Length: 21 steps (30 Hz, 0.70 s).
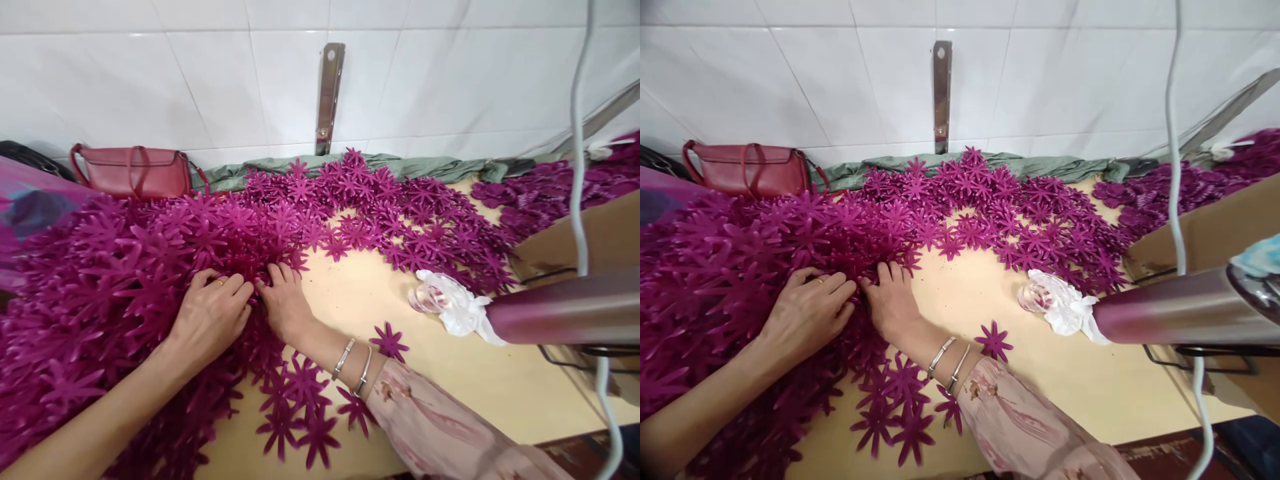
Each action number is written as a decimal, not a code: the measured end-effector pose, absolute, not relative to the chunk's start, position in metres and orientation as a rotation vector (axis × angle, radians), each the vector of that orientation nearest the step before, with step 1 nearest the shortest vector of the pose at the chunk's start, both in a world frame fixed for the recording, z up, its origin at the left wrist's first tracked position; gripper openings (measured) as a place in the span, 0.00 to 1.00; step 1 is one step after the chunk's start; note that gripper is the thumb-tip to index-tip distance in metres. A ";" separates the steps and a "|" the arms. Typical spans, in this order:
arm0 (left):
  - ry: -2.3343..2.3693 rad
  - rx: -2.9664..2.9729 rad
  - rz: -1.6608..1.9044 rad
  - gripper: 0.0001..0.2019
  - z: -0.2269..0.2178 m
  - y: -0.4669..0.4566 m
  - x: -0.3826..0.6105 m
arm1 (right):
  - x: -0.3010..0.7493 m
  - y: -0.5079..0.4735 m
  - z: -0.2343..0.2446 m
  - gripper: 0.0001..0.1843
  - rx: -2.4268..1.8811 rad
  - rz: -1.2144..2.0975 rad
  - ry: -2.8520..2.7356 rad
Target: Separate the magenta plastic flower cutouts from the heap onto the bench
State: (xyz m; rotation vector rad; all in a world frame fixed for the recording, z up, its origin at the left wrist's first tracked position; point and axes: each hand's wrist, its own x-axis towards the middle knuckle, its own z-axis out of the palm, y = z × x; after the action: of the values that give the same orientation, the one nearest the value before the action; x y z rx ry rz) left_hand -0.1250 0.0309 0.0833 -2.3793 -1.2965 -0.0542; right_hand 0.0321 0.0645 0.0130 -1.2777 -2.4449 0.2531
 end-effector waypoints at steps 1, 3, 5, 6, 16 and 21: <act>-1.302 -2.372 -0.061 0.10 0.082 0.031 -0.128 | 0.030 0.065 0.013 0.21 -1.261 0.242 -2.435; -1.302 -2.362 -0.073 0.10 0.080 0.032 -0.133 | 0.026 0.066 0.012 0.20 -1.216 0.236 -2.444; -1.289 -2.354 -0.087 0.10 0.078 0.034 -0.139 | 0.024 0.067 0.012 0.19 -1.166 0.243 -2.464; -1.284 -2.347 -0.093 0.10 0.077 0.035 -0.143 | 0.024 0.066 0.013 0.19 -1.146 0.246 -2.471; -1.413 -2.318 -0.212 0.21 0.065 0.049 -0.185 | 0.035 0.040 0.028 0.13 -0.921 0.270 -2.606; -1.345 -2.548 -0.096 0.26 0.060 0.053 -0.193 | 0.065 0.016 0.043 0.22 -0.946 0.443 -2.643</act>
State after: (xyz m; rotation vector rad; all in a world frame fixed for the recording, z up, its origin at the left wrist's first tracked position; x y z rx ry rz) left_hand -0.1927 0.0533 0.0603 -2.5476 -1.3446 -0.0957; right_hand 0.0652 0.0163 0.0433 -0.9465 -2.6433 0.4432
